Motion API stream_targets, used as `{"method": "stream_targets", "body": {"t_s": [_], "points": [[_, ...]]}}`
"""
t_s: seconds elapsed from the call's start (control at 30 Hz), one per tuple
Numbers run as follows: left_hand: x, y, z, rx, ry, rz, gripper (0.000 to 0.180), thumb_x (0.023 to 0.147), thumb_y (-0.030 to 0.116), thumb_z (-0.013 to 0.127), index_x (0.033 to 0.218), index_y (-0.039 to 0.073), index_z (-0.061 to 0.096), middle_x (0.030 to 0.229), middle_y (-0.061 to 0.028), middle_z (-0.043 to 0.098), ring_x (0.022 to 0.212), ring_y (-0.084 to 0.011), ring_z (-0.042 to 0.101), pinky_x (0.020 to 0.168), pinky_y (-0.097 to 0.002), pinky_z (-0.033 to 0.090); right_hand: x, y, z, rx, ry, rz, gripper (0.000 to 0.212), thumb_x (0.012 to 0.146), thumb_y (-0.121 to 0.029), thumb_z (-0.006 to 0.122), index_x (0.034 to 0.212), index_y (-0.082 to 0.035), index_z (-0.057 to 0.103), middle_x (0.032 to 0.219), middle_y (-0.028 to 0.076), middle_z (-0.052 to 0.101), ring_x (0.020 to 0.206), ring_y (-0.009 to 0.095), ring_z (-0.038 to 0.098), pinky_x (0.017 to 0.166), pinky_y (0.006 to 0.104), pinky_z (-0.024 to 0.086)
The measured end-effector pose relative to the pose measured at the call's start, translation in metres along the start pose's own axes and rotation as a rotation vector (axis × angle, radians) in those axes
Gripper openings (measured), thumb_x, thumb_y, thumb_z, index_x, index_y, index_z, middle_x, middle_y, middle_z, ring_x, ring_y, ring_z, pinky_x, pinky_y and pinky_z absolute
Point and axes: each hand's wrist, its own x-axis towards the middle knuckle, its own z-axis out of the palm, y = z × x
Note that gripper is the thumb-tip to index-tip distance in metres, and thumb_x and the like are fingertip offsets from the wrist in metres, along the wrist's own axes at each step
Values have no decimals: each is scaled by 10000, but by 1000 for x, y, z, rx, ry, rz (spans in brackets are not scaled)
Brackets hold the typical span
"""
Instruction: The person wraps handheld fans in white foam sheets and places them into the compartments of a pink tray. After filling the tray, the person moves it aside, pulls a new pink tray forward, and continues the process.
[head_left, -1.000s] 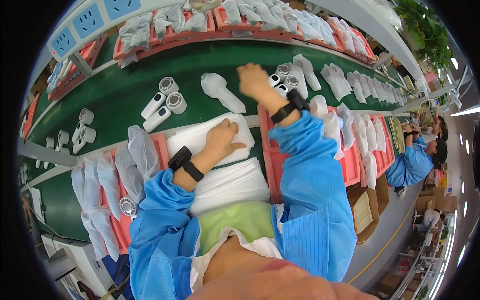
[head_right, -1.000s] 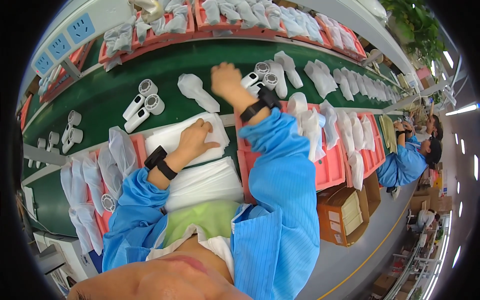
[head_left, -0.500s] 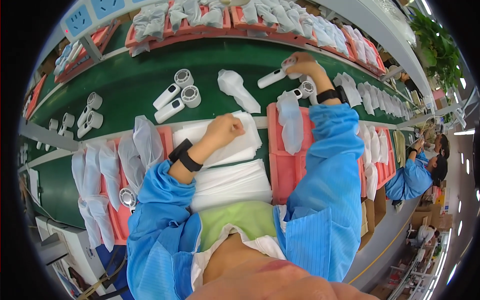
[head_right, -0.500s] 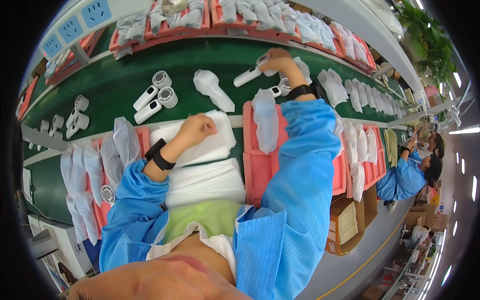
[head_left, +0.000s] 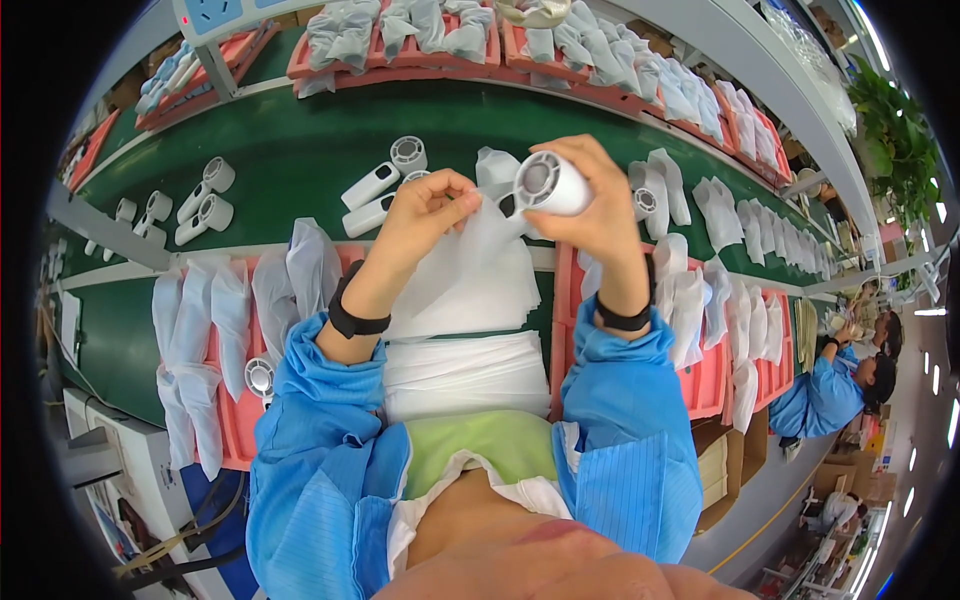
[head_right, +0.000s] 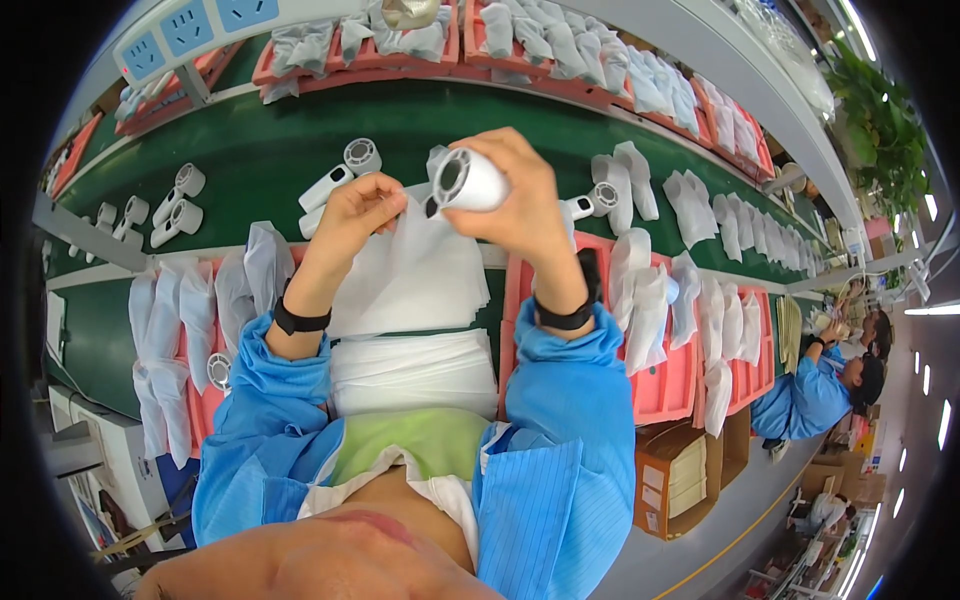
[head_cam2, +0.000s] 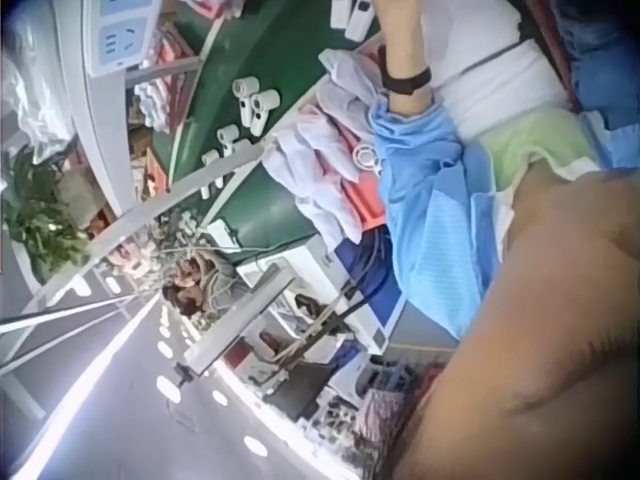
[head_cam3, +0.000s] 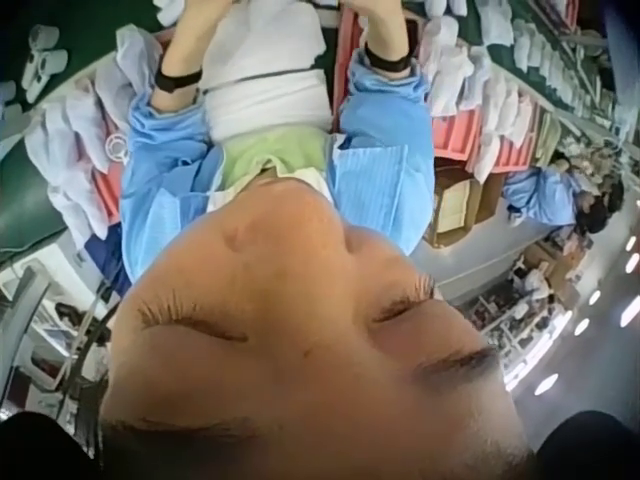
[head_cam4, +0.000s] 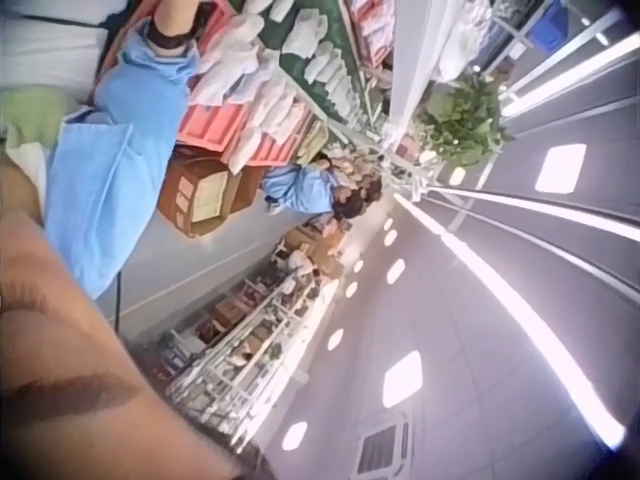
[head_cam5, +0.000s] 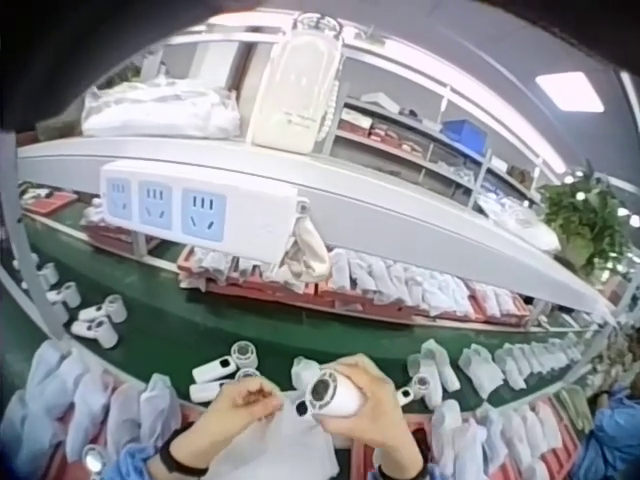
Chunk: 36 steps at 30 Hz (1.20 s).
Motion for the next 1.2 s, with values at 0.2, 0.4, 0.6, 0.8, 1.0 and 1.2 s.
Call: {"method": "stream_targets", "body": {"t_s": [0.2,0.4,0.6,0.8,1.0,1.2], "points": [[-9,19,17,-368,257,107,111,930,171,621,935,60,616,863,14,626,778,-66,561,730,-226,450,-13,-15,38,-10,73,-60,583,543,-5,793,1108,-41,658,1017,98,579,924,243,603,786,326,504],[-14,32,16,-304,233,176,113,913,161,634,984,74,648,858,-6,634,776,-109,579,737,-254,456,-14,-26,53,-96,12,-66,677,534,18,804,1187,-52,640,1024,105,543,913,264,591,772,338,515],[-28,15,44,693,377,608,235,813,65,691,1045,88,663,803,-51,625,721,-175,592,668,-285,471,-10,-4,52,-187,104,-94,711,531,-10,819,1214,-44,623,1017,109,535,898,273,581,763,347,514],[-28,19,54,611,367,582,424,714,18,746,1114,88,626,989,-105,583,733,-241,592,624,-333,485,-7,5,51,-233,175,-17,657,569,-53,837,1178,-15,594,1022,114,536,904,268,576,754,336,514],[-14,15,49,665,369,530,486,696,26,763,1150,96,605,1171,-121,505,862,-249,599,679,-331,496,-25,-14,65,40,214,154,637,618,-106,848,1150,-9,512,1025,111,556,952,231,579,767,336,504],[-8,24,16,165,88,495,493,677,76,798,1134,94,613,1196,-106,498,1017,-243,562,827,-328,474,-26,-14,44,228,133,113,602,661,-124,827,1156,-3,507,1038,117,571,995,216,572,758,365,504]]}}
